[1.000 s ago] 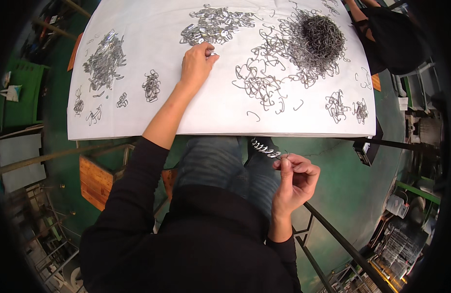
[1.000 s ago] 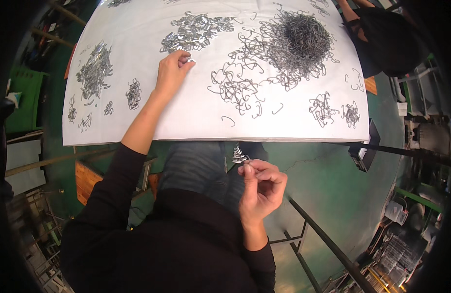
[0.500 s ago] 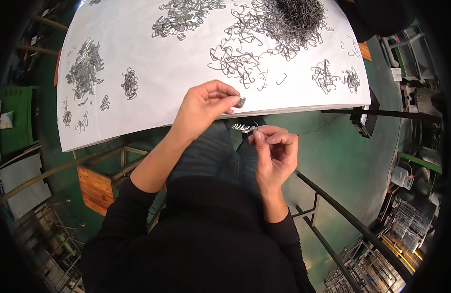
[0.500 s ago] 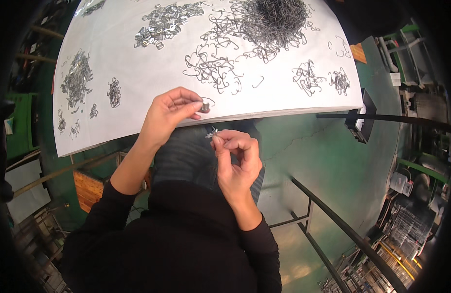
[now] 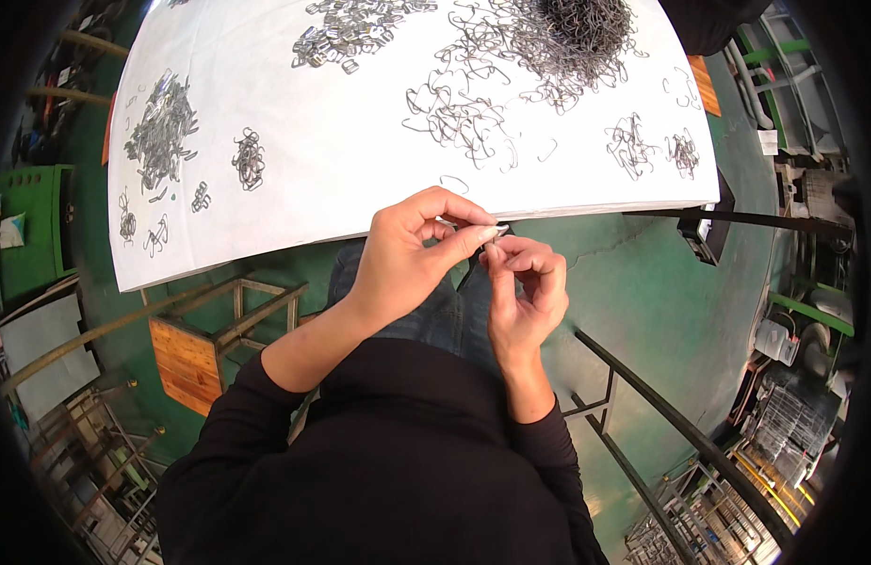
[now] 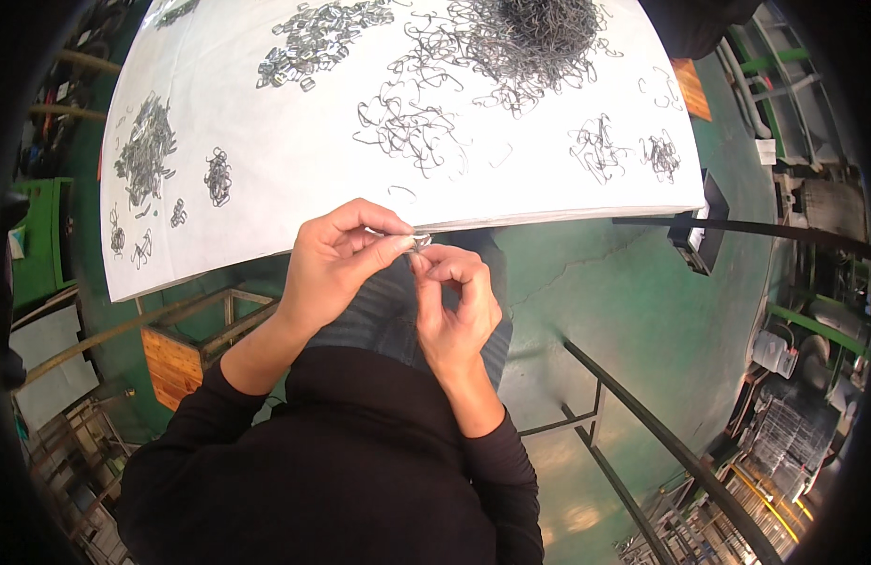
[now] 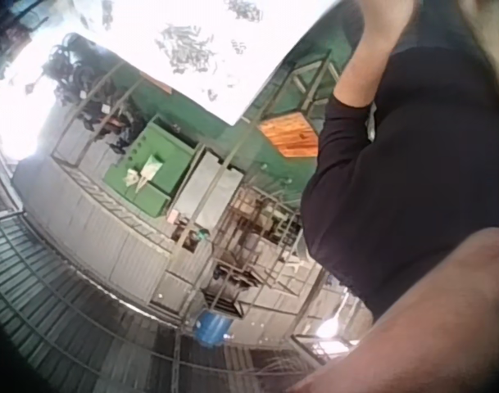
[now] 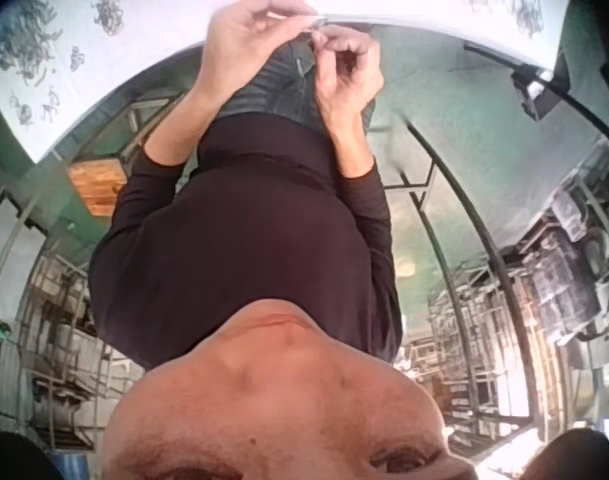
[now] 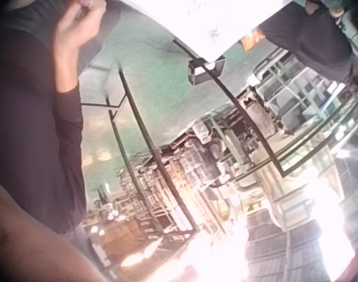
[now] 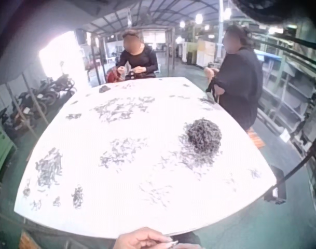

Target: The person picks small metal clips and wire loops from a white table and links them together by hand, forming a short chain. The person repeatedly picks, aligns, and connects the components, building the chain incrementally.

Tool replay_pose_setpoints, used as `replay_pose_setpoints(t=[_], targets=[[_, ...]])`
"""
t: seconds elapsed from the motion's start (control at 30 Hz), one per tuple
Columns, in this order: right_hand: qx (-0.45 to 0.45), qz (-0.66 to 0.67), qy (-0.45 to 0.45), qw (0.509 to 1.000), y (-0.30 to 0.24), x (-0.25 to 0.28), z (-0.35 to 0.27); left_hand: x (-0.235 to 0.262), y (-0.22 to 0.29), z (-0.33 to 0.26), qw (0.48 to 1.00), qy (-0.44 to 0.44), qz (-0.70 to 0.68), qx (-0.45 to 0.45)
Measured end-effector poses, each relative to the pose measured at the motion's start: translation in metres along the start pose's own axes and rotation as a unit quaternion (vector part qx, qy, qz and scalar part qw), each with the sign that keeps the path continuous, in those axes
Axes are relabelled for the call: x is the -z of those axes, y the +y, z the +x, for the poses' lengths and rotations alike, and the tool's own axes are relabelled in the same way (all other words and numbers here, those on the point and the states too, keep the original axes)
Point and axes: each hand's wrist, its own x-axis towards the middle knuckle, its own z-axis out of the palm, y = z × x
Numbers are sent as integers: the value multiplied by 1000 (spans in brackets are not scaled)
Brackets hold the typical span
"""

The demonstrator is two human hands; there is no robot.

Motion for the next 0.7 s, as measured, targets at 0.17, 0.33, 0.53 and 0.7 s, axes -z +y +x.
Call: replay_pose_setpoints(t=[0.17, 0.33, 0.53, 0.7], targets=[[65, -128, 17, 990, 5, 12, 32, 1, -9, -1, 996, 35, 45, -62], [66, -264, -120, 955, 54, -15, 143, 6, -11, -4, 994, -2, 101, -52], [-103, -497, -216, 834, 84, -81, 225, 6, -11, -3, 990, 16, 97, -98], [-55, -593, -321, 737, 91, -92, 235, 12, -9, -4, 990, 17, 97, -103]])
